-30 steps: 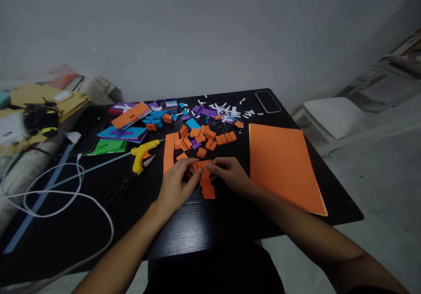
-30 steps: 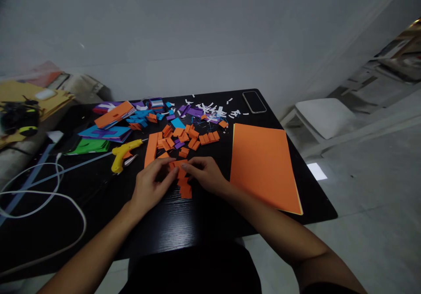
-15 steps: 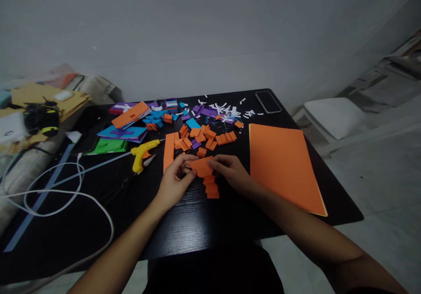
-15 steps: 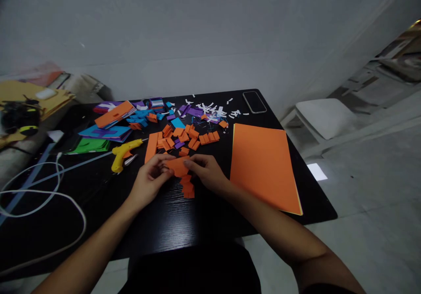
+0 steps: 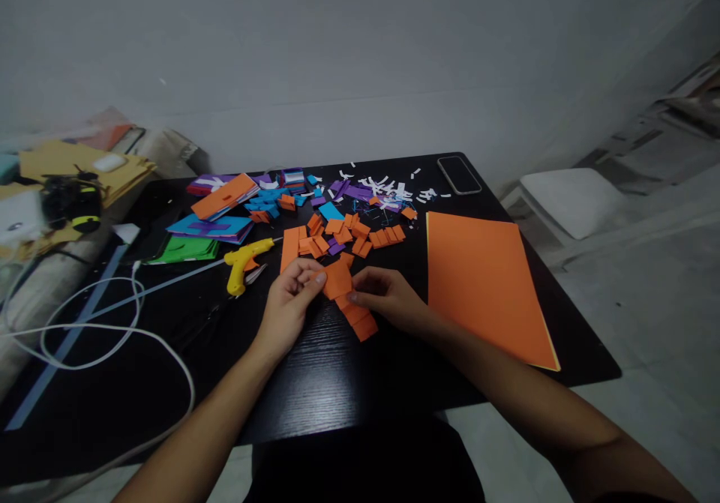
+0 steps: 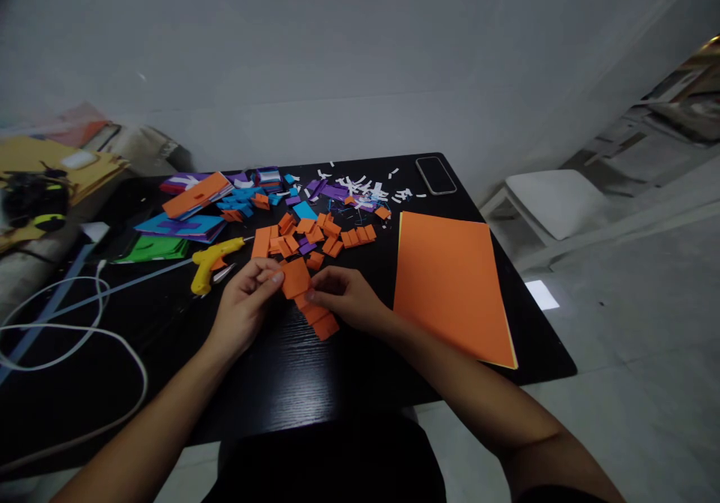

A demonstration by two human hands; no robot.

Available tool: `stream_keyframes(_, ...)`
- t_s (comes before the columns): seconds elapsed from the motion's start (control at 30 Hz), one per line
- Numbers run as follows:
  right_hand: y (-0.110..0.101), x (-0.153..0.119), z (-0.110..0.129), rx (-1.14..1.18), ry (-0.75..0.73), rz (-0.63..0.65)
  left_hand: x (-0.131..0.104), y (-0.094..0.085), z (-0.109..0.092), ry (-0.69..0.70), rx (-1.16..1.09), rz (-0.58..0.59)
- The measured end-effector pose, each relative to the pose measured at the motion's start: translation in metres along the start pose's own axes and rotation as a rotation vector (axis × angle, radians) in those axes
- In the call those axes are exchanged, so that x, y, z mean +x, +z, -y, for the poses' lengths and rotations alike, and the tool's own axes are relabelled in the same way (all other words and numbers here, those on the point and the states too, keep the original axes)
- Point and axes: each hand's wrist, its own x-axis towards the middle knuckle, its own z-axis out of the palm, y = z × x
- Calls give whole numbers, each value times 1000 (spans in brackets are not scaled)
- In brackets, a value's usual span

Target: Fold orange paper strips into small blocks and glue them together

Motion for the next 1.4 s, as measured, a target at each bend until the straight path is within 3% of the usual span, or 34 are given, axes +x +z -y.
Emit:
stream_keyframes(0.17,-1,0,1,0,30,27,0,0,1,-21,-2,40)
stream_keyframes(0.5,-2,-1,0,-20,10,-9,2,1,-1,71,21,-39)
stream_keyframes(0.73,-3,2,-4,-25,-69,-50,-2,9,-1,-1,122,-1)
stream_keyframes(1.03,-1,1,-8,-133,-79,-85,-5,15,6,198,187,-62)
stream_keyframes(1.4,2,-3,-5,-275,-101,-60,-4,14,3,163,192,12)
